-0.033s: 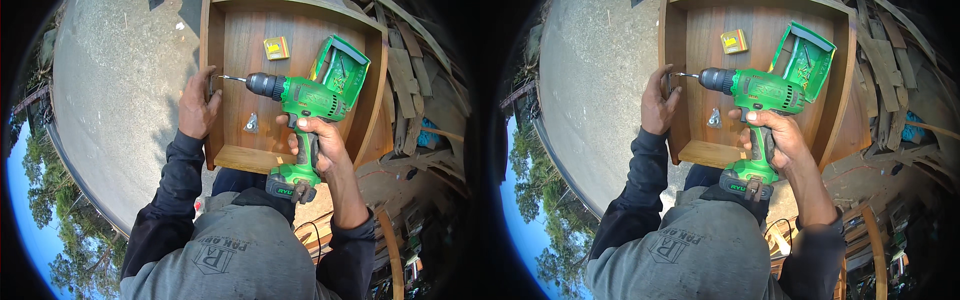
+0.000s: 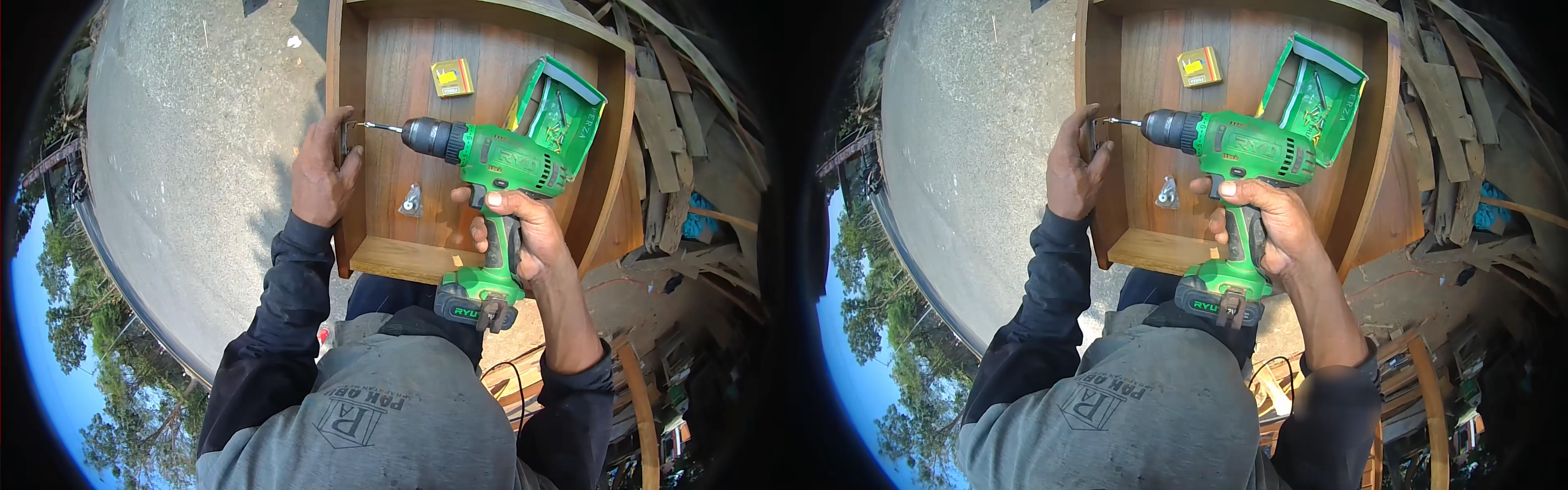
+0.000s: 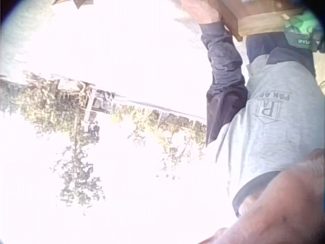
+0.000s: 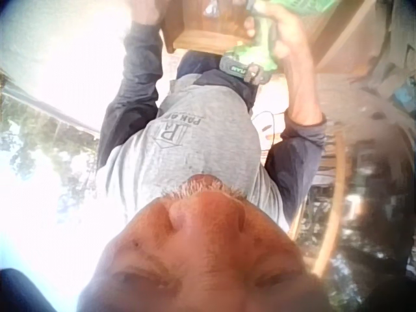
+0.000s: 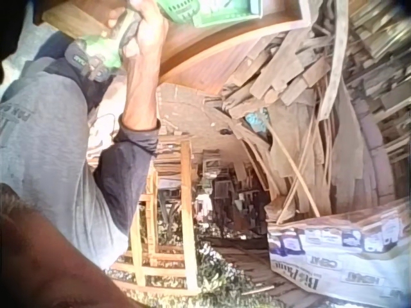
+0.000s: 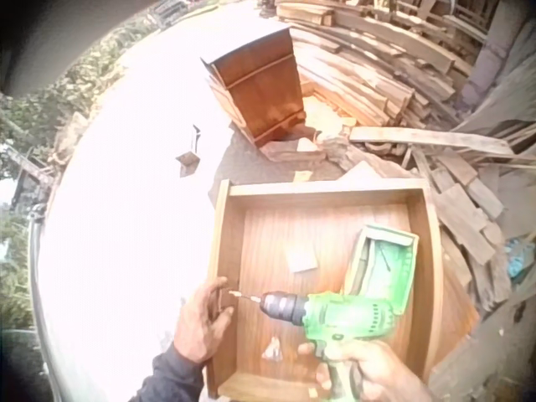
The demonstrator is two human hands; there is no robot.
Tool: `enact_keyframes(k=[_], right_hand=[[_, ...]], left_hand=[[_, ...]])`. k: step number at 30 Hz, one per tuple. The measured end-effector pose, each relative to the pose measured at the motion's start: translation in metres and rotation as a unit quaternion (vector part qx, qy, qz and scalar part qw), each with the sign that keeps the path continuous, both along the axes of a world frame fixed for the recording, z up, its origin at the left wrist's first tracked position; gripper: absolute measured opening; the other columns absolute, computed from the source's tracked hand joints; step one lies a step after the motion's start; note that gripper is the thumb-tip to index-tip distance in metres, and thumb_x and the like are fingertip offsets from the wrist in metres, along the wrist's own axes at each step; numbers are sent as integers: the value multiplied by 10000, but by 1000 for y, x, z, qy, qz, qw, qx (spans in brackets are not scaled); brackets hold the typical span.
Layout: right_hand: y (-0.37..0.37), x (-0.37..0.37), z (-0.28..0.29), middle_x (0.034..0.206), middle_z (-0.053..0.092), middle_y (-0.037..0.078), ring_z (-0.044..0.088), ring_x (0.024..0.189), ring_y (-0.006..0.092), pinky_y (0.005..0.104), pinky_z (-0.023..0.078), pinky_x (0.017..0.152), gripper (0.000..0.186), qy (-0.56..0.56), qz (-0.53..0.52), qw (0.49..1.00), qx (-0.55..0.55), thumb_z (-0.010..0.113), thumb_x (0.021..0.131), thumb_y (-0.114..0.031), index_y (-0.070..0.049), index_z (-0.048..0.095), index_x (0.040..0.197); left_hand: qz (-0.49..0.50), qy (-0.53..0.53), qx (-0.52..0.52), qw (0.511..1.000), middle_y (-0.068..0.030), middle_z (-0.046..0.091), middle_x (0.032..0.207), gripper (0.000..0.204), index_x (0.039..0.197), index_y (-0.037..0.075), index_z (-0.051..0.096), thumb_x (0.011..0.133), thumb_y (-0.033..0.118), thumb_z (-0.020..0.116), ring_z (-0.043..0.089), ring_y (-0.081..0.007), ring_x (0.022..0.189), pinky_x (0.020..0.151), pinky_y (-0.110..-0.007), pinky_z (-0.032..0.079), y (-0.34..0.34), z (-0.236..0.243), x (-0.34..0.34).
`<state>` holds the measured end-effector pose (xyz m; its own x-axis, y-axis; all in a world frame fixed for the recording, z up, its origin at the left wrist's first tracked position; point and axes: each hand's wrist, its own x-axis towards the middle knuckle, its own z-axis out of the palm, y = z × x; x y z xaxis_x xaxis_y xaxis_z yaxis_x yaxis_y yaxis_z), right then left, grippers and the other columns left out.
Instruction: The person uses a power drill to drive screws into the wooden frame of a drawer and then picks up a small green container.
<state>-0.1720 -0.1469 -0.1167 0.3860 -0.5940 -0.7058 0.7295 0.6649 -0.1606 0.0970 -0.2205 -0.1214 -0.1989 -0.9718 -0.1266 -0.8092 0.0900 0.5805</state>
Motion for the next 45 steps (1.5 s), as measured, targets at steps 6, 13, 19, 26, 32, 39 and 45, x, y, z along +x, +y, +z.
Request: enact_keyframes(k=[6, 13, 19, 26, 32, 39, 45], right_hand=[[-1, 3, -3, 1045, 669, 210, 649, 586, 221, 298, 561, 518, 490, -4, 15, 1000, 12, 671, 805, -75, 40, 496, 1248], [-2, 6, -5, 1044, 671, 205, 651, 589, 219, 299, 560, 516, 481, -13, 14, 1000, 22, 673, 814, -81, 43, 499, 1245], [-5, 8, -3, 1037, 673, 205, 650, 582, 218, 301, 559, 501, 466, -2, 17, 1000, 15, 674, 819, -82, 48, 507, 1234], [-5, 9, -5, 1024, 679, 200, 650, 589, 205, 297, 566, 512, 474, -4, 23, 1000, 17, 684, 808, -76, 46, 513, 1233], [-7, 10, -4, 1037, 681, 186, 656, 602, 197, 314, 571, 508, 450, -3, 29, 999, 22, 702, 805, -81, 51, 540, 1205], [-7, 10, -4, 1023, 686, 191, 657, 602, 189, 283, 567, 517, 450, 7, 37, 999, 16, 702, 802, -85, 52, 541, 1199], [-8, 11, -5, 1021, 686, 194, 653, 593, 192, 281, 557, 494, 449, 11, 36, 999, 5, 697, 806, -82, 62, 538, 1201]], left_hand=[[7, 6, 11, 1000, -175, 610, 1254, 531, 1330, 53, 500, 831, -5, 674, 587, -306, 1199, 1011, -371, 459, 0, -1, 0], [-10, -22, 2, 1000, -161, 617, 1203, 495, 1296, 63, 538, 825, -7, 672, 606, -309, 1146, 985, -371, 471, -1, 2, -1], [-10, -11, -27, 1000, -152, 586, 1015, 457, 1233, 111, 563, 800, -5, 656, 615, -336, 927, 799, -398, 507, -1, -1, -1], [-2, -24, -2, 1000, -152, 626, 1105, 423, 1211, 56, 573, 808, 3, 690, 635, -305, 1010, 871, -365, 502, -2, 1, -4], [-5, -36, -11, 999, -146, 630, 1081, 419, 1203, 55, 575, 805, 0, 693, 637, -293, 974, 843, -360, 503, -1, 0, -3], [-4, -41, -22, 999, -111, 613, 997, 409, 1198, 61, 582, 809, -3, 694, 590, -207, 769, 708, -318, 493, 0, -2, -3], [-14, -40, -34, 999, -94, 594, 942, 404, 1193, 67, 586, 810, 0, 696, 538, -175, 684, 649, -307, 474, -1, -4, -1]])
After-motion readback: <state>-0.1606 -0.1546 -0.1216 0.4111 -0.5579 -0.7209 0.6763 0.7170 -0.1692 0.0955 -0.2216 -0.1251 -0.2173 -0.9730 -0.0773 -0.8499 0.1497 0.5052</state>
